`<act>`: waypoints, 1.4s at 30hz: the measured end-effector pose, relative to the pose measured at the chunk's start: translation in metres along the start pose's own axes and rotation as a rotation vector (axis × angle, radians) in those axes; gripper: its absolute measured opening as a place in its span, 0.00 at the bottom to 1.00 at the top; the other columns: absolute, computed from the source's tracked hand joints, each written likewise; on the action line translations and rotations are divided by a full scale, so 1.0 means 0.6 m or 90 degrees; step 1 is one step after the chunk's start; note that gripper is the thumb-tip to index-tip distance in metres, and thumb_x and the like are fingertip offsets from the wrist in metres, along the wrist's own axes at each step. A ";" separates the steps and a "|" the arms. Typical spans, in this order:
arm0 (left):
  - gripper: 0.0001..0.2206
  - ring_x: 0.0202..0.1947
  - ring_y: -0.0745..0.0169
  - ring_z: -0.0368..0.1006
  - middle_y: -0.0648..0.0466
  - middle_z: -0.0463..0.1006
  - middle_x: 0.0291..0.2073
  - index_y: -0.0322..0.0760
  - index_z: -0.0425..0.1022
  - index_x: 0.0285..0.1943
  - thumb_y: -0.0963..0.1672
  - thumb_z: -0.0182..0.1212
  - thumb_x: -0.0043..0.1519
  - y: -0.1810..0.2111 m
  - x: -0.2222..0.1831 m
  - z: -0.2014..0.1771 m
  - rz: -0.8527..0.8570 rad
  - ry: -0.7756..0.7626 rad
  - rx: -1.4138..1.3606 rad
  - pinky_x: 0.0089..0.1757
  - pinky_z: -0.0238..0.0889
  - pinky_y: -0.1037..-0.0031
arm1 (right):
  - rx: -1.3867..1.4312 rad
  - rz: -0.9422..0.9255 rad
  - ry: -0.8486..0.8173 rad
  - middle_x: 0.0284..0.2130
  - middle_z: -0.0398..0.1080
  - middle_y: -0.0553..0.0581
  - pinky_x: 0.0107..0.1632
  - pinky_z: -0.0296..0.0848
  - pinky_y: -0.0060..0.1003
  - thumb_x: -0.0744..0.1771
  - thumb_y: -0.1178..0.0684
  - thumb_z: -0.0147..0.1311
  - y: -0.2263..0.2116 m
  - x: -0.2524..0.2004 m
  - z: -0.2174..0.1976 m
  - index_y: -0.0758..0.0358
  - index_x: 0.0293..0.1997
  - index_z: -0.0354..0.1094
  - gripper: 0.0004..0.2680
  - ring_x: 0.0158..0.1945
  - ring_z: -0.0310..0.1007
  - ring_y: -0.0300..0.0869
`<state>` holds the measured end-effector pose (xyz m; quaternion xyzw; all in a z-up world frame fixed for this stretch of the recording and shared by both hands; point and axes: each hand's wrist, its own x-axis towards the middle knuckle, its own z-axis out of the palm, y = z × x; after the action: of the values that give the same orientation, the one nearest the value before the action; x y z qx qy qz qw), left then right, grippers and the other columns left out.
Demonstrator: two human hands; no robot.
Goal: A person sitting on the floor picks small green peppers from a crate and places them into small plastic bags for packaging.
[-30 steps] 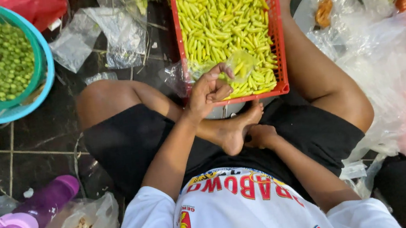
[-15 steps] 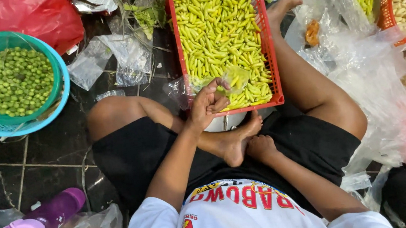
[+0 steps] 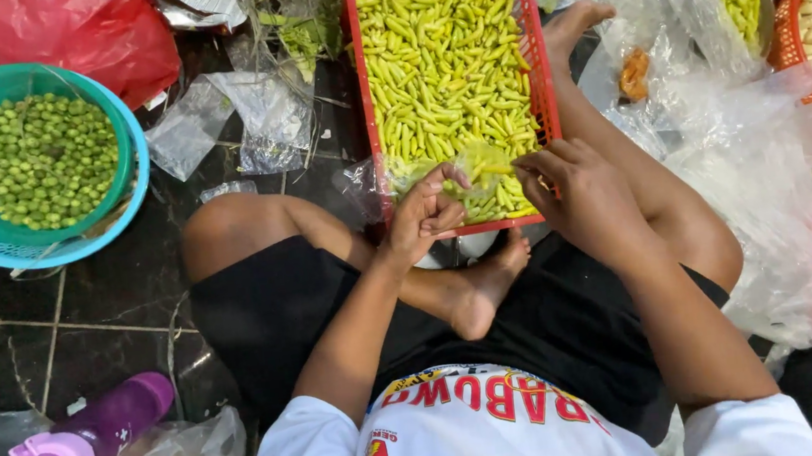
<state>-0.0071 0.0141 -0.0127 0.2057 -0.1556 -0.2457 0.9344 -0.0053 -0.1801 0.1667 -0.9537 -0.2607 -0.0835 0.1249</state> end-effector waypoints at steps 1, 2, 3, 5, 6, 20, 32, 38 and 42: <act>0.16 0.08 0.82 0.42 0.67 0.49 0.08 0.36 0.62 0.57 0.48 0.43 0.65 -0.001 0.000 -0.003 0.002 0.003 0.002 0.21 0.42 0.88 | 0.003 -0.003 0.000 0.24 0.63 0.48 0.33 0.71 0.33 0.68 0.54 0.61 -0.002 0.008 0.008 0.56 0.42 0.76 0.02 0.33 0.71 0.45; 0.17 0.08 0.81 0.42 0.66 0.49 0.08 0.35 0.62 0.58 0.49 0.43 0.65 -0.002 0.001 -0.006 0.001 -0.004 0.001 0.21 0.42 0.87 | 0.038 0.009 -0.028 0.35 0.67 0.51 0.37 0.74 0.38 0.69 0.54 0.59 -0.005 0.016 0.014 0.54 0.48 0.75 0.05 0.40 0.73 0.48; 0.18 0.08 0.80 0.42 0.66 0.49 0.08 0.35 0.62 0.58 0.49 0.43 0.65 -0.003 0.001 -0.010 0.001 -0.011 0.000 0.21 0.42 0.86 | 0.072 0.022 -0.056 0.45 0.71 0.53 0.41 0.76 0.42 0.69 0.53 0.57 -0.007 0.025 0.022 0.53 0.54 0.74 0.08 0.48 0.76 0.52; 0.17 0.08 0.80 0.42 0.66 0.50 0.08 0.35 0.62 0.58 0.48 0.43 0.65 0.000 0.003 -0.006 0.008 -0.015 0.003 0.21 0.42 0.86 | 0.128 -0.030 -0.091 0.54 0.66 0.60 0.47 0.74 0.50 0.67 0.58 0.56 -0.015 0.038 0.005 0.54 0.57 0.72 0.12 0.53 0.72 0.60; 0.17 0.09 0.81 0.41 0.65 0.51 0.08 0.35 0.62 0.58 0.48 0.43 0.66 0.000 0.002 -0.003 0.011 -0.020 0.005 0.21 0.43 0.86 | 0.184 -0.078 -0.125 0.63 0.60 0.68 0.54 0.72 0.58 0.64 0.62 0.56 -0.019 0.042 -0.004 0.56 0.59 0.70 0.17 0.58 0.69 0.69; 0.22 0.10 0.79 0.41 0.67 0.49 0.09 0.40 0.62 0.69 0.51 0.41 0.68 0.039 -0.010 0.017 0.052 -0.045 -0.013 0.39 0.56 0.83 | 0.146 -0.090 -0.006 0.39 0.78 0.52 0.40 0.73 0.31 0.69 0.56 0.64 -0.046 0.079 -0.032 0.59 0.39 0.80 0.02 0.42 0.77 0.44; 0.32 0.09 0.81 0.43 0.70 0.48 0.09 0.36 0.42 0.82 0.45 0.47 0.68 0.093 -0.025 0.070 0.100 -0.022 0.021 0.35 0.55 0.86 | 0.180 -0.139 0.114 0.43 0.76 0.62 0.46 0.76 0.40 0.71 0.62 0.61 -0.075 0.076 -0.108 0.71 0.43 0.78 0.02 0.44 0.78 0.53; 0.37 0.17 0.81 0.46 0.67 0.49 0.16 0.46 0.37 0.83 0.42 0.56 0.67 0.063 -0.011 0.095 0.004 0.080 0.286 0.28 0.49 0.83 | 0.236 -0.221 -0.017 0.44 0.73 0.63 0.48 0.73 0.42 0.70 0.62 0.56 -0.117 0.090 -0.157 0.72 0.45 0.74 0.03 0.45 0.77 0.52; 0.50 0.82 0.52 0.32 0.48 0.37 0.81 0.39 0.36 0.82 0.63 0.59 0.60 0.064 -0.012 0.112 0.095 0.035 0.461 0.73 0.34 0.57 | 0.409 -0.304 -0.156 0.46 0.72 0.64 0.56 0.75 0.42 0.71 0.56 0.45 -0.126 0.074 -0.142 0.72 0.49 0.71 0.10 0.51 0.77 0.51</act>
<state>-0.0245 0.0280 0.0620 0.5176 -0.2220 -0.1001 0.8202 -0.0147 -0.1198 0.2728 -0.7819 -0.5000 0.0894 0.3614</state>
